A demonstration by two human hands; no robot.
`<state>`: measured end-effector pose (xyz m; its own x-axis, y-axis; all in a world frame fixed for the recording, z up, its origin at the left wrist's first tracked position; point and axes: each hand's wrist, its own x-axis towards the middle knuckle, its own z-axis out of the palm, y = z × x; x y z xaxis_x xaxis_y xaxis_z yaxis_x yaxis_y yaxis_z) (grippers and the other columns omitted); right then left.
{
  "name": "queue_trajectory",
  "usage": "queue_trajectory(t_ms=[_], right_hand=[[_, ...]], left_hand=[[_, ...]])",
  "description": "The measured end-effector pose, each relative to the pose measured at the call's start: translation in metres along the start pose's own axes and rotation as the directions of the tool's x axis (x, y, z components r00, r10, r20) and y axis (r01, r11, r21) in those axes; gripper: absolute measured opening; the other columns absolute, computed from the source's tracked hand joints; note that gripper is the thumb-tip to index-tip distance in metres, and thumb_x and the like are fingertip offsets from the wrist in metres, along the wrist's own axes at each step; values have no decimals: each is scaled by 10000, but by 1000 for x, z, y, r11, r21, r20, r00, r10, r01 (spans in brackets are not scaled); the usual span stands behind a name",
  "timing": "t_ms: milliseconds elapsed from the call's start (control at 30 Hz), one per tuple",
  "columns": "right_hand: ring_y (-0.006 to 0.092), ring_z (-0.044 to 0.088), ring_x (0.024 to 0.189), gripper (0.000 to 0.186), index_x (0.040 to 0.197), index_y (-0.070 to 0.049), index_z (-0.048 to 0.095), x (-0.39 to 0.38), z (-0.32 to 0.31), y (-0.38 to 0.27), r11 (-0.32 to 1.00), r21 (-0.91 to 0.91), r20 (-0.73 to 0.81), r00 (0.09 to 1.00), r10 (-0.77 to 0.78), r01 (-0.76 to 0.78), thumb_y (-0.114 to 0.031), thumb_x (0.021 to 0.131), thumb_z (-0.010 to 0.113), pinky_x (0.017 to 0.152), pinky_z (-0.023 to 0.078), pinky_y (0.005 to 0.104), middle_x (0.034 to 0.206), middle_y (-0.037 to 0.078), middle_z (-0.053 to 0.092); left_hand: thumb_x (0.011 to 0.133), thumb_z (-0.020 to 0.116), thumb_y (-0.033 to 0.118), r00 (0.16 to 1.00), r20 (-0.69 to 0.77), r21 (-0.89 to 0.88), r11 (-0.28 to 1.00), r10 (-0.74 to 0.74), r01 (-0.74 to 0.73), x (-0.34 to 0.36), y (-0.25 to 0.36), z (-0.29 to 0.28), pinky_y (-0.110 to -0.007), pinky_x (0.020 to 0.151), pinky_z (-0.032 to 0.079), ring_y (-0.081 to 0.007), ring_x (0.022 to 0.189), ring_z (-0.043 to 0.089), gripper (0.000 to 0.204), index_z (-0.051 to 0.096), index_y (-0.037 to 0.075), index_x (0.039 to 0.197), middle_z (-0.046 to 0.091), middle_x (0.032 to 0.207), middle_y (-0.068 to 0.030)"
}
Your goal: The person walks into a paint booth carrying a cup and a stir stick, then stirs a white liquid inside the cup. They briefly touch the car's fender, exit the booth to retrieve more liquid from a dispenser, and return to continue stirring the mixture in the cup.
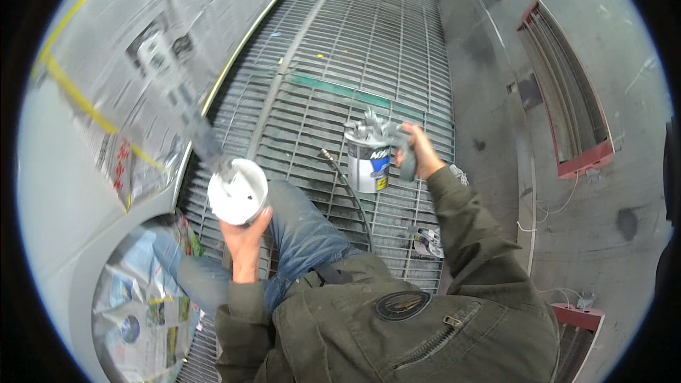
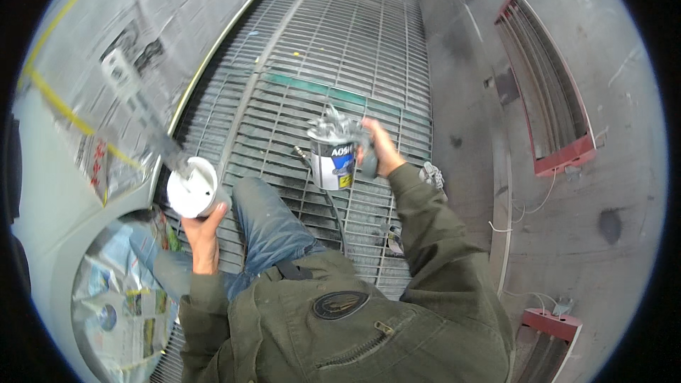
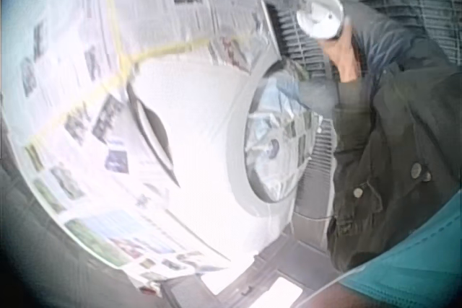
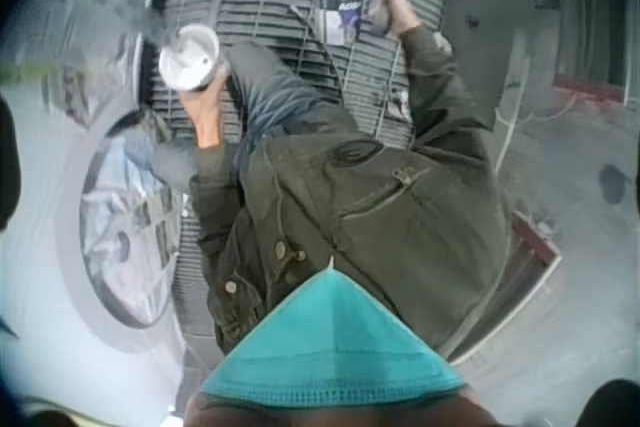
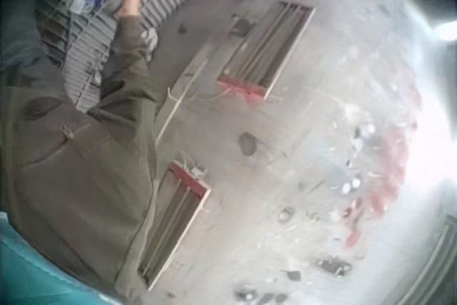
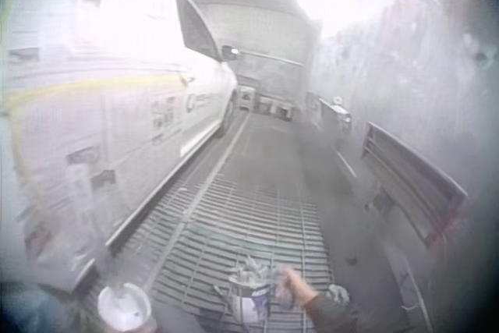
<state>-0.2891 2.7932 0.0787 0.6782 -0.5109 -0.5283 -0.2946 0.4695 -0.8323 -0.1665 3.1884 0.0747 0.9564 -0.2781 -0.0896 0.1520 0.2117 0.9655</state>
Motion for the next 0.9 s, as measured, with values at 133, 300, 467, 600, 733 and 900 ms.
queue_trajectory(t_ms=[133,300,467,600,733,900], right_hand=[[202,599,632,551,1049,-13,664,61,-72,114,980,192,-462,886,44,51,-537,883,627,626,468,390,742,92,631],[264,643,847,548,1039,6,681,138,-160,171,928,273,-763,645,48,254,-514,878,619,830,478,435,959,131,703],[412,646,1153,597,1154,88,693,159,-262,208,946,-231,-833,548,-72,-226,-436,884,593,943,486,480,1197,323,665],[435,671,1069,342,1033,1,744,160,-241,229,901,-282,-922,352,-160,-331,-271,867,619,944,511,488,1090,244,719],[360,705,1019,277,1020,-7,754,147,-189,230,945,-305,-901,359,-244,-123,-198,838,669,932,529,441,1041,209,745],[138,702,815,207,1098,-28,730,116,-57,170,984,102,-475,876,-79,144,-112,913,689,691,539,292,994,77,760]], left_hand=[[758,814,-67,992,-39,16,993,-118,118,-14,-9,-10,-327,987,479,-197,1139,599,682,526,-12,1373,616,1270,-91],[840,706,-60,980,-47,22,981,-191,192,-34,-11,-42,-384,1090,427,-244,1249,552,717,385,-4,1478,538,1390,-132],[837,690,-35,985,77,-46,986,-155,159,-30,0,-11,-428,1166,349,-287,1352,483,763,341,-10,1515,485,1478,-177],[843,679,-25,986,67,2,989,-151,151,-35,4,-8,-444,1193,311,-303,1406,438,788,310,-12,1539,442,1529,-195],[849,662,-32,989,55,-25,990,-134,136,-39,3,5,-451,1203,295,-307,1424,420,779,308,-13,1542,437,1534,-192],[840,657,-49,981,86,15,985,-175,174,-43,-2,7,-441,1175,349,-309,1397,454,744,364,-19,1523,464,1513,-175]])
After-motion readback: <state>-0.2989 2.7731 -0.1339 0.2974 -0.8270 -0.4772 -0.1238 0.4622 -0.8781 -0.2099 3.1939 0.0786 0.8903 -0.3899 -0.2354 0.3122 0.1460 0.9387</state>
